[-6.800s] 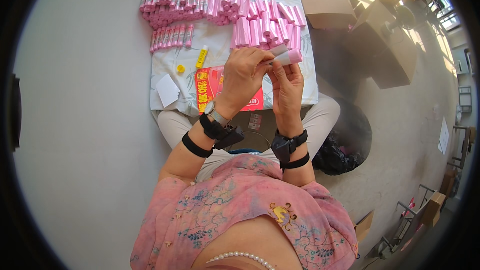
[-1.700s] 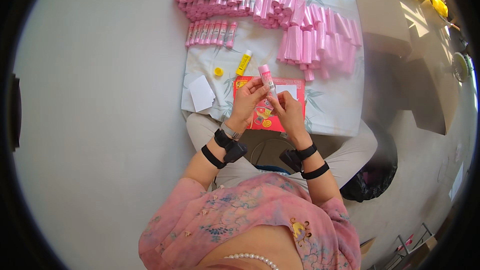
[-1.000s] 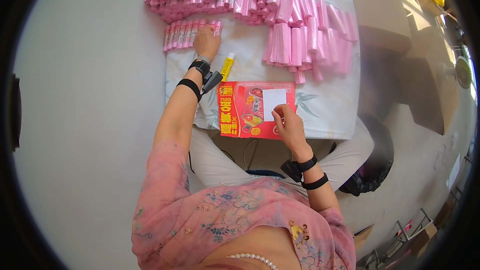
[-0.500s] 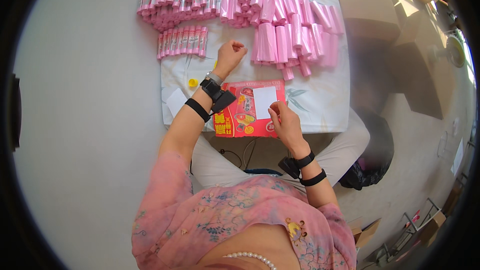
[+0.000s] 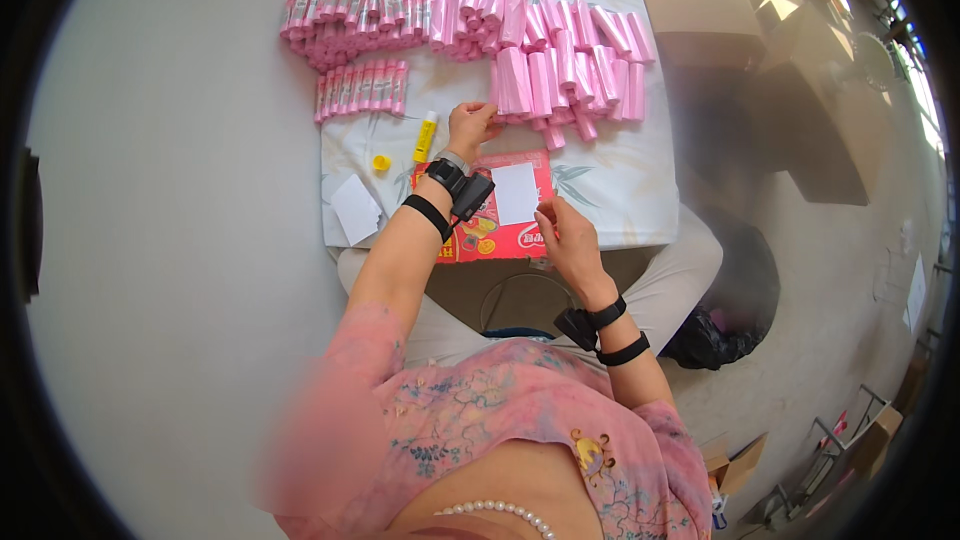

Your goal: The recorder applies paper labels to pink plastic tubes using a glue stick.

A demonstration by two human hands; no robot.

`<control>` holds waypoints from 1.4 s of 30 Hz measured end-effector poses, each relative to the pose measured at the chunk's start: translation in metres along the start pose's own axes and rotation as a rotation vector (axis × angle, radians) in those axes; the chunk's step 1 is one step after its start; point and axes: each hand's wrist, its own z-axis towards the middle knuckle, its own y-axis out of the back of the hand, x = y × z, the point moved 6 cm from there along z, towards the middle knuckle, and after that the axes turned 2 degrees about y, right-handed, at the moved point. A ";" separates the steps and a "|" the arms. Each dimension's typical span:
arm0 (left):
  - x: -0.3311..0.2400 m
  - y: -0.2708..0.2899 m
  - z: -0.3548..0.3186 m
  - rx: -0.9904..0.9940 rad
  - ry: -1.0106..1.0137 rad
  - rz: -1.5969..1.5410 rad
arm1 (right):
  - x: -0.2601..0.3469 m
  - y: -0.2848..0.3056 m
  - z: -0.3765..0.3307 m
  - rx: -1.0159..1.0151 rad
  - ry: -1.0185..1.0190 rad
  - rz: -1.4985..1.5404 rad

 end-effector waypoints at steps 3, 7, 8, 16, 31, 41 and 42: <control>0.001 0.001 0.002 0.056 0.040 -0.065 | 0.008 0.006 -0.008 -0.012 0.016 -0.006; 0.001 0.003 0.002 0.115 0.067 -0.100 | 0.015 0.013 -0.019 -0.013 0.022 -0.042; 0.000 0.004 0.002 0.110 0.081 -0.057 | 0.015 0.013 -0.022 -0.013 0.024 -0.045; 0.003 -0.006 -0.006 0.127 0.076 -0.107 | 0.004 0.019 -0.037 -0.044 0.004 -0.069; -0.038 0.069 -0.160 0.469 0.049 -0.566 | 0.063 0.006 -0.015 -0.053 0.143 0.079; -0.079 0.062 -0.320 0.220 -0.817 0.227 | 0.128 -0.013 -0.020 0.039 0.094 0.691; -0.080 0.062 -0.323 0.221 -0.819 0.224 | 0.129 -0.011 -0.023 0.037 0.097 0.689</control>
